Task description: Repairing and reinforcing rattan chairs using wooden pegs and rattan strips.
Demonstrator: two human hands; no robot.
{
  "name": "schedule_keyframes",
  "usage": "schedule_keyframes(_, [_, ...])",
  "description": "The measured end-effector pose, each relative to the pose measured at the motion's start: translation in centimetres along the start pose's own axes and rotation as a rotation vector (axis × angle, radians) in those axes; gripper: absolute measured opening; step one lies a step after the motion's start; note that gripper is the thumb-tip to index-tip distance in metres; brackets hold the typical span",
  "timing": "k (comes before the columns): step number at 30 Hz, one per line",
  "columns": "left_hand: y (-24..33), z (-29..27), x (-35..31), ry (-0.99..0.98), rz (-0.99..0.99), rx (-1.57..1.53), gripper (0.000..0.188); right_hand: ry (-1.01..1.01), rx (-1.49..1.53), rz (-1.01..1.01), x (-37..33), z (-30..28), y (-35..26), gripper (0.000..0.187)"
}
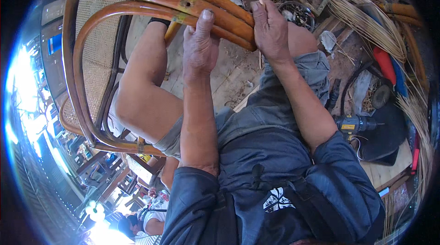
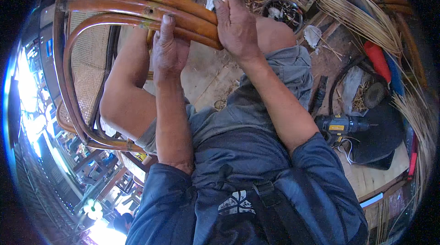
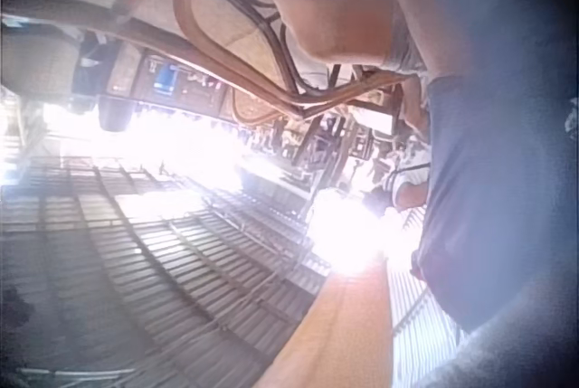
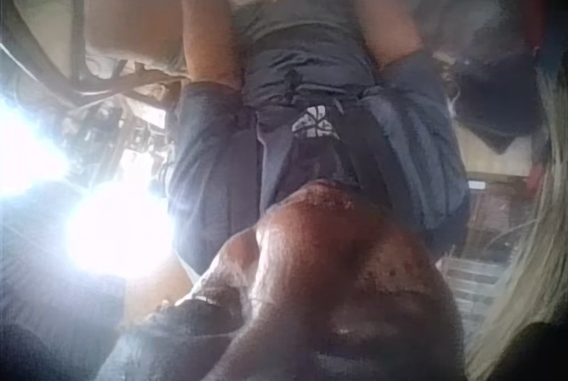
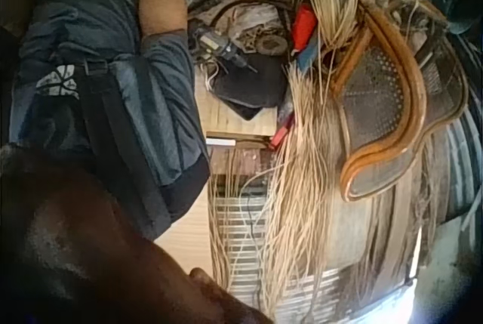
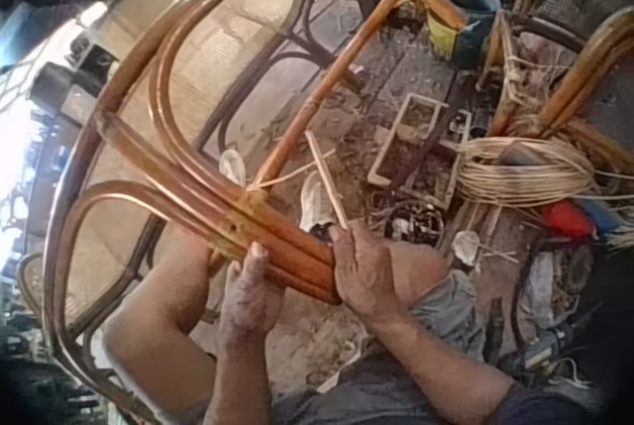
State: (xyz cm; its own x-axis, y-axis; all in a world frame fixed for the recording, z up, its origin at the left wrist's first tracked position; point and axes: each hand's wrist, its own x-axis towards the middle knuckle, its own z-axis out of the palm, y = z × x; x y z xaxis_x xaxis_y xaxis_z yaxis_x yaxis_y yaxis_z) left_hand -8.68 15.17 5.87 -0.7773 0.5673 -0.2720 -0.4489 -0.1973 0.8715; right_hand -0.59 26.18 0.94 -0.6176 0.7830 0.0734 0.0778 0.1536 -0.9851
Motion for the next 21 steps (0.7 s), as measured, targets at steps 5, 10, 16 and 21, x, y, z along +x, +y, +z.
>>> schedule_keyframes(5, [1.2,0.8,-1.5,0.111,-0.117,0.329,0.056,-0.025,0.003,0.026,0.2,-0.2,-0.6,0.023])
schedule_keyframes(10, [1.5,0.8,-0.4,0.162,0.248,0.551,0.063,-0.041,-0.009,0.008,0.6,0.1,-1.0,0.018])
schedule_keyframes(16, [2.2,0.6,0.9,0.086,0.121,0.005,0.053,-0.076,-0.003,0.0,0.9,0.1,-1.0,0.019])
schedule_keyframes(21, [2.5,0.0,0.9,0.141,0.228,0.138,0.048,-0.052,0.034,-0.031,0.9,0.4,-1.6,0.017])
